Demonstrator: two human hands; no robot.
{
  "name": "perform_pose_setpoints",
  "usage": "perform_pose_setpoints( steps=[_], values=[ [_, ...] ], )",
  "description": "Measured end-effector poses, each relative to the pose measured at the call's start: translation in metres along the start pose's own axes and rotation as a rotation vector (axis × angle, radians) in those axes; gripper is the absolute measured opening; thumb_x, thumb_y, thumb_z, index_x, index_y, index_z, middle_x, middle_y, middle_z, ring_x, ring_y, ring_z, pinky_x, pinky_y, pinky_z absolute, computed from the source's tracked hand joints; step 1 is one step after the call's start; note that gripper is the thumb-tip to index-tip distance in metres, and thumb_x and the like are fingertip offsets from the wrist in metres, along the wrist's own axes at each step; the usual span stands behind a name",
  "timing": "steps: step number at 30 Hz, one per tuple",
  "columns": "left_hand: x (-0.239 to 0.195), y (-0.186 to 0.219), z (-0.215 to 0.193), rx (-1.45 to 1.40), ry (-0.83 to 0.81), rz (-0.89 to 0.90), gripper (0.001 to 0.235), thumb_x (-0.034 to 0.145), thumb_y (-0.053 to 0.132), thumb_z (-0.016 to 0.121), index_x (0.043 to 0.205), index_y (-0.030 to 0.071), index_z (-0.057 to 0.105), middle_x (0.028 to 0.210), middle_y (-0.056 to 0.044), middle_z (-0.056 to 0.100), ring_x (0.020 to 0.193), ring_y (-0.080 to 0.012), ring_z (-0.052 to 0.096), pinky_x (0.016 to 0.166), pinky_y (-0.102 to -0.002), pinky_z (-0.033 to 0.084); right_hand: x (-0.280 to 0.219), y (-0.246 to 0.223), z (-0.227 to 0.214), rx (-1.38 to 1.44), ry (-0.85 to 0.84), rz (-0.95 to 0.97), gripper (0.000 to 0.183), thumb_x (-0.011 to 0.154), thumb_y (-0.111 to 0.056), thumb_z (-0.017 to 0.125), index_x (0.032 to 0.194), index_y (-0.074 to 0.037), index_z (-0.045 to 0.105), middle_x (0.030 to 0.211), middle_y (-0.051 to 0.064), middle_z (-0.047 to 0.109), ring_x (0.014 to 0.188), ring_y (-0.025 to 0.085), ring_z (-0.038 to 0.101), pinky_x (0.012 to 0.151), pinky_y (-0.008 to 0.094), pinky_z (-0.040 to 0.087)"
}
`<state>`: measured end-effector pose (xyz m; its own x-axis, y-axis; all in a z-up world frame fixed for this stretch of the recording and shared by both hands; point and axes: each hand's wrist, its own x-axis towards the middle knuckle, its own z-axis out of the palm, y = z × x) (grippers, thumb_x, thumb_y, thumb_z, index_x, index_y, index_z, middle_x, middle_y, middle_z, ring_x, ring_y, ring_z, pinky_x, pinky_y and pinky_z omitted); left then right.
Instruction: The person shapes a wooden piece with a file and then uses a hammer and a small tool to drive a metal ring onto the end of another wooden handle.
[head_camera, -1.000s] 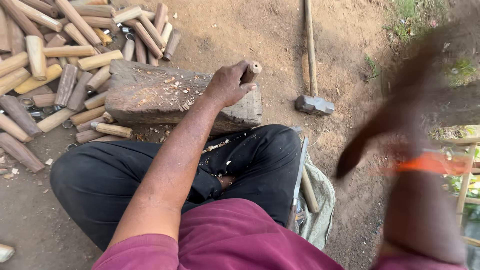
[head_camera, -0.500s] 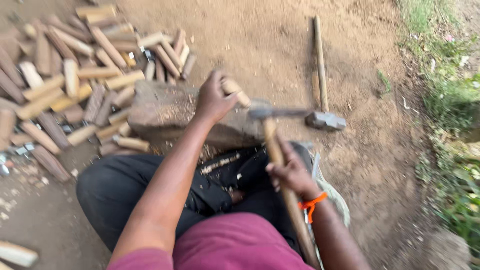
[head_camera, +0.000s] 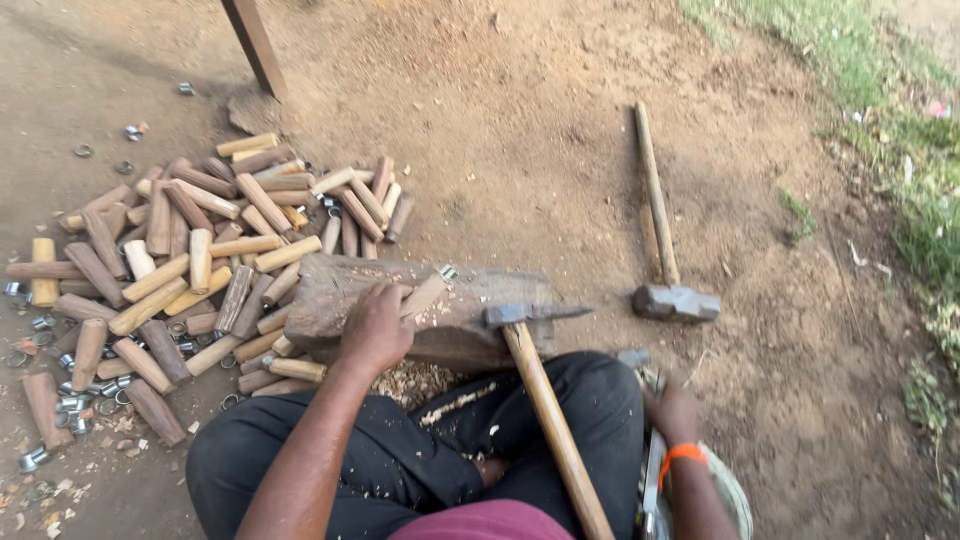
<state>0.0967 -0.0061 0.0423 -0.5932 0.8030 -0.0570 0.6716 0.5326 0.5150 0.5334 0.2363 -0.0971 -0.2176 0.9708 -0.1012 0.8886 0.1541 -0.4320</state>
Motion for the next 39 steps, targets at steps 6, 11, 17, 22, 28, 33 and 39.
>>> perform_pose_setpoints(
  steps=[6, 11, 17, 22, 28, 33, 39],
  values=[
    [0.002, -0.027, -0.004, -0.506, 0.054, -0.053, 0.045, 0.085, 0.017, 0.076, 0.122, 0.006, 0.054, 0.114, -0.011, 0.067, 0.109, -0.0259, 0.069, 0.101, -0.044, 0.054, -0.019, 0.046, 0.049, -0.151, -0.066, 0.074, 0.047, 0.104, -0.032, 0.053, 0.151, -0.027, 0.053, 0.140, 0.019, 0.058, 0.115, 0.041, 0.066, 0.098, 0.052, 0.051],
    [0.006, -0.035, 0.008, -0.460, 0.146, 0.057, 0.044, 0.082, 0.007, 0.071, 0.124, 0.009, 0.057, 0.114, -0.012, 0.064, 0.105, -0.0265, 0.070, 0.096, -0.042, 0.058, 0.000, 0.028, 0.040, -0.298, -0.075, 0.211, 0.069, 0.092, -0.040, 0.069, 0.155, -0.026, 0.046, 0.138, 0.018, 0.058, 0.121, 0.041, 0.064, 0.102, 0.052, 0.049],
    [0.001, -0.043, 0.025, -0.430, 0.104, 0.014, 0.040, 0.086, 0.011, 0.073, 0.123, 0.012, 0.059, 0.117, -0.012, 0.060, 0.106, -0.0259, 0.068, 0.097, -0.041, 0.058, -0.023, 0.032, 0.026, -0.185, -0.025, 0.279, 0.084, 0.076, -0.042, 0.081, 0.148, -0.018, 0.044, 0.146, 0.026, 0.047, 0.124, 0.048, 0.054, 0.097, 0.055, 0.048],
    [-0.007, -0.047, 0.037, -0.431, 0.144, 0.046, 0.035, 0.087, 0.012, 0.074, 0.119, 0.008, 0.060, 0.114, -0.012, 0.060, 0.105, -0.0273, 0.066, 0.094, -0.043, 0.055, -0.079, 0.041, 0.011, -0.315, -0.110, 0.240, 0.057, 0.080, -0.039, 0.076, 0.128, -0.011, 0.062, 0.138, 0.022, 0.061, 0.126, 0.043, 0.061, 0.102, 0.052, 0.052],
    [0.003, -0.060, 0.038, -0.520, -0.019, -0.214, 0.045, 0.088, 0.035, 0.071, 0.120, 0.005, 0.066, 0.113, -0.012, 0.072, 0.106, -0.0266, 0.069, 0.093, -0.045, 0.053, -0.029, 0.055, 0.017, -0.555, -0.355, 0.040, 0.043, 0.088, -0.044, 0.063, 0.099, -0.007, 0.082, 0.104, 0.021, 0.076, 0.097, 0.039, 0.074, 0.090, 0.047, 0.058],
    [-0.012, -0.074, 0.040, -0.611, 0.089, 0.065, 0.047, 0.102, 0.014, 0.072, 0.142, -0.002, 0.053, 0.134, -0.015, 0.065, 0.123, -0.0255, 0.065, 0.107, -0.040, 0.050, -0.025, 0.100, 0.029, -0.101, -0.078, 0.269, 0.040, 0.082, -0.028, 0.074, 0.117, -0.009, 0.075, 0.106, 0.026, 0.073, 0.099, 0.041, 0.072, 0.088, 0.048, 0.056],
    [-0.012, -0.075, 0.045, -0.858, 0.117, 0.174, 0.045, 0.106, 0.003, 0.075, 0.143, -0.002, 0.050, 0.134, -0.013, 0.063, 0.129, -0.0185, 0.065, 0.116, -0.031, 0.053, -0.061, 0.071, 0.026, 0.238, -0.074, 0.091, 0.030, 0.089, -0.024, 0.070, 0.116, -0.012, 0.075, 0.106, 0.018, 0.076, 0.096, 0.034, 0.074, 0.089, 0.045, 0.057]
  ],
)
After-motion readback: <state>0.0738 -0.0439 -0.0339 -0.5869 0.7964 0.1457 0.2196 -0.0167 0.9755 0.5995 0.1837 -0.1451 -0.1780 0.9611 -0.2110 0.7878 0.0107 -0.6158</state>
